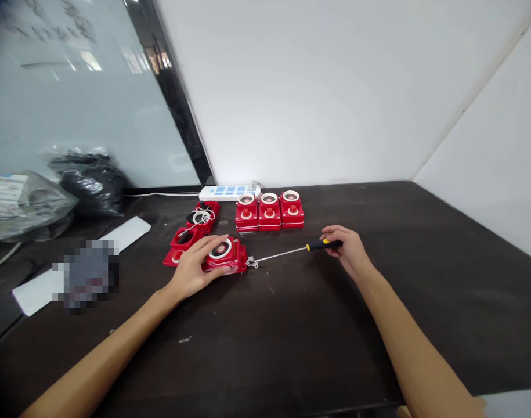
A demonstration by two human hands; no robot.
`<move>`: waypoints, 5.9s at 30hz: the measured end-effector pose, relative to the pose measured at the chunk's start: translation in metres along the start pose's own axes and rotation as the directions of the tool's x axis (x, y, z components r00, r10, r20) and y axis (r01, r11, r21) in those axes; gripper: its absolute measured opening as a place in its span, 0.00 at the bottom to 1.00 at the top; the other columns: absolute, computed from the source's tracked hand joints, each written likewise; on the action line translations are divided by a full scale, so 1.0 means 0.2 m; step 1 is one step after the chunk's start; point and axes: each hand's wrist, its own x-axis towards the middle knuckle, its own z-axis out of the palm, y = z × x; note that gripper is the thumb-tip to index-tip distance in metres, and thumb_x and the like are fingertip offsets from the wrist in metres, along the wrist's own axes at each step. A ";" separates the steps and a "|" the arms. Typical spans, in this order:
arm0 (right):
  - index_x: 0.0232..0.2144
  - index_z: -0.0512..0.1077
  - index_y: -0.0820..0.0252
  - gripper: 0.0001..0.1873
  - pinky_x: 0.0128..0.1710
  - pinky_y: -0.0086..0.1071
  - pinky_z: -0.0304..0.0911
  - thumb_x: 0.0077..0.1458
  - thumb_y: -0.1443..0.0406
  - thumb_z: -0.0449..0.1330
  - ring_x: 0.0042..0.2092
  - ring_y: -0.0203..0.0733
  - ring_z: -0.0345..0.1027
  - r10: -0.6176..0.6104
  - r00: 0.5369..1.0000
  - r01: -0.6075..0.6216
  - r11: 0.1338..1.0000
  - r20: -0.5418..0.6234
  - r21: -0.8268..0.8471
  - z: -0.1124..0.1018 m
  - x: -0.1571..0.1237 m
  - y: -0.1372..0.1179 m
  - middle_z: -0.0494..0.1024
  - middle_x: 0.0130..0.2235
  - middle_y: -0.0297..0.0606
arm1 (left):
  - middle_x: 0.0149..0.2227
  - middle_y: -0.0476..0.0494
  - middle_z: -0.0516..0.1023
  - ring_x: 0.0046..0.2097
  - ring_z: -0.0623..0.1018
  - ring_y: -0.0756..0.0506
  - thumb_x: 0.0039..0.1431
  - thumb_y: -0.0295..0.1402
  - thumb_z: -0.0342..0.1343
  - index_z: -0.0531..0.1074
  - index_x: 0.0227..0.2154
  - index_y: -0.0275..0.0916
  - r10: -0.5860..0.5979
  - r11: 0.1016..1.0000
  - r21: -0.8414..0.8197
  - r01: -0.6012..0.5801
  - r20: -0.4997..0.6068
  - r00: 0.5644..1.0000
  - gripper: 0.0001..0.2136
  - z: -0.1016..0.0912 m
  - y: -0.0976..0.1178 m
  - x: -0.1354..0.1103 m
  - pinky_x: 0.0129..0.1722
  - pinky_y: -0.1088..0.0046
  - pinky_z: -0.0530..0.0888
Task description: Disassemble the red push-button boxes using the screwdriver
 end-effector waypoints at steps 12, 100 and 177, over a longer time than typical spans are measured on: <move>0.30 0.74 0.63 0.13 0.13 0.24 0.34 0.48 0.58 0.65 0.13 0.26 0.48 0.127 0.991 -0.118 0.983 0.050 -0.143 -0.03 0.01 0.02 0.64 0.18 0.30 | 0.55 0.40 0.72 0.55 0.73 0.37 0.55 0.47 0.62 0.66 0.60 0.47 0.015 1.000 0.004 -0.015 -0.009 1.000 0.30 0.00 0.00 0.00 0.55 0.55 0.71; 0.29 0.78 0.60 0.11 0.32 0.34 0.66 0.43 0.60 0.70 0.29 0.41 0.73 -0.262 0.924 0.275 0.961 0.280 -0.010 0.65 -0.22 0.12 0.81 0.29 0.39 | 0.45 0.37 0.73 0.41 0.78 0.36 0.61 0.55 0.50 0.70 0.50 0.40 -0.203 0.867 0.472 0.157 0.047 0.978 0.25 0.05 0.42 0.13 0.30 0.66 0.72; 0.28 0.73 0.57 0.08 0.32 0.33 0.61 0.59 0.66 0.57 0.30 0.38 0.65 -0.521 0.710 0.705 0.528 0.474 -0.474 0.59 -0.28 0.11 0.72 0.27 0.34 | 0.38 0.44 0.74 0.41 0.70 0.45 0.69 0.31 0.47 0.71 0.37 0.40 0.106 0.992 -0.052 -0.116 -0.169 0.980 0.08 0.02 0.29 0.06 0.41 0.66 0.66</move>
